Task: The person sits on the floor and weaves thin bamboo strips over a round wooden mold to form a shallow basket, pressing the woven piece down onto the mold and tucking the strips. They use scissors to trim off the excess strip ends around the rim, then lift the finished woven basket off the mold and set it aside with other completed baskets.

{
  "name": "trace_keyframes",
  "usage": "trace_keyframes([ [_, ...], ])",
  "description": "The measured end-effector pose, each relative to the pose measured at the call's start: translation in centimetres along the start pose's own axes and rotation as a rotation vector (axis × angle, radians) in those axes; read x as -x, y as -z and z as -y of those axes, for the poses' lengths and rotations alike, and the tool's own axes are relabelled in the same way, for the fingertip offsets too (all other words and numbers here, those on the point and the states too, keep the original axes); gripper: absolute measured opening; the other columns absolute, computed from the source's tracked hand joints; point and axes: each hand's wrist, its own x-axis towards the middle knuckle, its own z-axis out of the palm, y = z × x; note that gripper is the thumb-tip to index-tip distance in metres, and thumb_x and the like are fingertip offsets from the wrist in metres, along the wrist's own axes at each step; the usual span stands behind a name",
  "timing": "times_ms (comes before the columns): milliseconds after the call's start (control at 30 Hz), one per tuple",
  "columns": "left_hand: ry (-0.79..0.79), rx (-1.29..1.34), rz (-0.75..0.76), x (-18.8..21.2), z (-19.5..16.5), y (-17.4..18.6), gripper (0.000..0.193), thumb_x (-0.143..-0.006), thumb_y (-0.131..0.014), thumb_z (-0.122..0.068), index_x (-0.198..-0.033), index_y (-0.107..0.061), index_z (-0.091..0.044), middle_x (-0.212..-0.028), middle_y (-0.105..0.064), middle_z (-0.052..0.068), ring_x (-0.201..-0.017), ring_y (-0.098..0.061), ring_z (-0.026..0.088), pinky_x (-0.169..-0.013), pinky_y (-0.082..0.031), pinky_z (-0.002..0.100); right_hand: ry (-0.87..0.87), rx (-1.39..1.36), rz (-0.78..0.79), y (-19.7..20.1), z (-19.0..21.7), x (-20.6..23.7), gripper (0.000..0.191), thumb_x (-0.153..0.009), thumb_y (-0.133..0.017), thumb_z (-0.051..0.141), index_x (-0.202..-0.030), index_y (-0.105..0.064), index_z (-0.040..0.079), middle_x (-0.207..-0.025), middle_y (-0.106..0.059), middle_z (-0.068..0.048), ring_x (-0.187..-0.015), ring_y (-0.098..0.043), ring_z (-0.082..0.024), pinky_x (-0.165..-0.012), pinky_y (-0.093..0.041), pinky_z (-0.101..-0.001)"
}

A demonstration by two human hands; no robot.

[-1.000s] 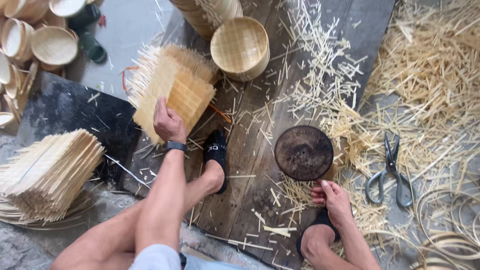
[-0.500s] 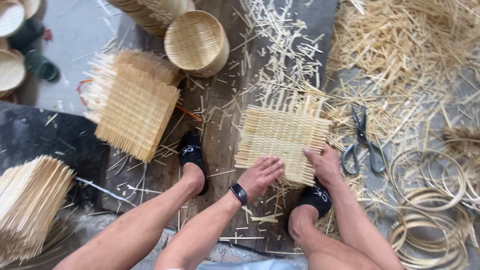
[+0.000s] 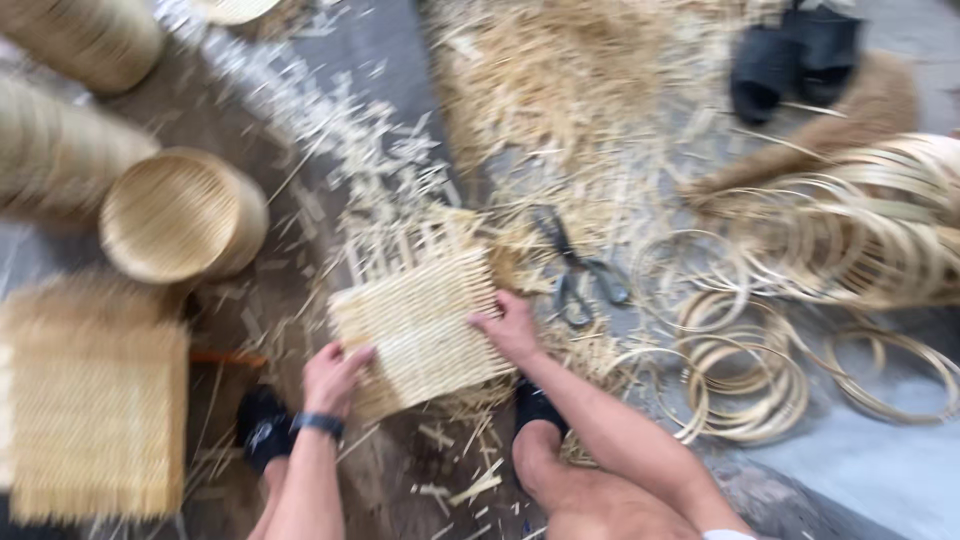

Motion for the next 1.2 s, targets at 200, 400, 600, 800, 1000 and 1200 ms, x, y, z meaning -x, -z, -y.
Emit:
trace_keyframes([
  [200,-0.158,-0.145,-0.131,1.9,-0.4,-0.9,0.057,-0.075,-0.086,-0.006,-0.124,-0.058,0.004,-0.107,-0.076,0.010,-0.095,-0.073,0.017,-0.086,-0.057,0.029,-0.126,0.108,-0.004,1.5,3.1,2.1,0.036,-0.076,-0.090,0.027,-0.096,-0.072,0.002,-0.081,-0.075,-0.007,-0.072,-0.066,-0.015,-0.068,-0.053,-0.0338],
  [400,-0.669,-0.716,-0.241,10.5,0.5,-9.4,0.030,-0.089,-0.080,-0.026,-0.107,-0.070,-0.004,-0.098,-0.075,0.013,-0.091,-0.070,0.028,-0.083,-0.058,0.035,-0.167,0.138,-0.027,1.7,4.4,2.5,0.039,-0.072,-0.089,0.031,-0.097,-0.071,0.006,-0.085,-0.077,-0.007,-0.074,-0.070,-0.016,-0.071,-0.055,-0.0339],
  [600,0.477,0.669,-0.210,13.4,6.3,-13.5,0.026,-0.092,-0.067,-0.020,-0.107,-0.065,0.001,-0.100,-0.071,0.015,-0.094,-0.070,0.027,-0.089,-0.061,0.042,-0.107,0.129,-0.022,1.8,4.0,2.7,0.038,-0.074,-0.087,0.028,-0.099,-0.071,0.004,-0.089,-0.078,-0.009,-0.079,-0.072,-0.019,-0.075,-0.056,-0.0350],
  [800,0.316,0.798,-0.157,10.5,10.1,-12.2,0.020,-0.095,-0.065,-0.009,-0.113,-0.061,-0.002,-0.102,-0.067,0.008,-0.097,-0.066,0.022,-0.095,-0.060,0.041,-0.201,0.083,0.014,1.9,4.2,2.9,0.039,-0.076,-0.085,0.028,-0.103,-0.070,0.004,-0.089,-0.078,-0.013,-0.079,-0.074,-0.022,-0.078,-0.057,-0.0353],
  [1000,0.333,0.812,-0.106,10.1,10.9,-11.3,0.015,-0.095,-0.067,-0.009,-0.106,-0.063,0.000,-0.100,-0.067,0.008,-0.097,-0.067,0.022,-0.093,-0.061,0.039,-0.185,-0.023,0.019,4.6,2.9,2.7,0.062,-0.078,-0.082,0.034,-0.129,-0.057,0.010,-0.110,-0.069,-0.010,-0.096,-0.068,-0.017,-0.081,-0.060,-0.0332],
  [1200,0.351,0.817,-0.137,10.2,10.9,-11.1,0.015,-0.093,-0.070,-0.010,-0.103,-0.065,-0.001,-0.099,-0.070,0.008,-0.097,-0.067,0.021,-0.093,-0.060,0.038,0.023,0.561,-0.589,21.0,-0.6,5.0,0.043,-0.085,-0.082,0.026,-0.120,-0.064,0.009,-0.113,-0.062,-0.009,-0.108,-0.060,-0.024,-0.092,-0.054,-0.0392],
])
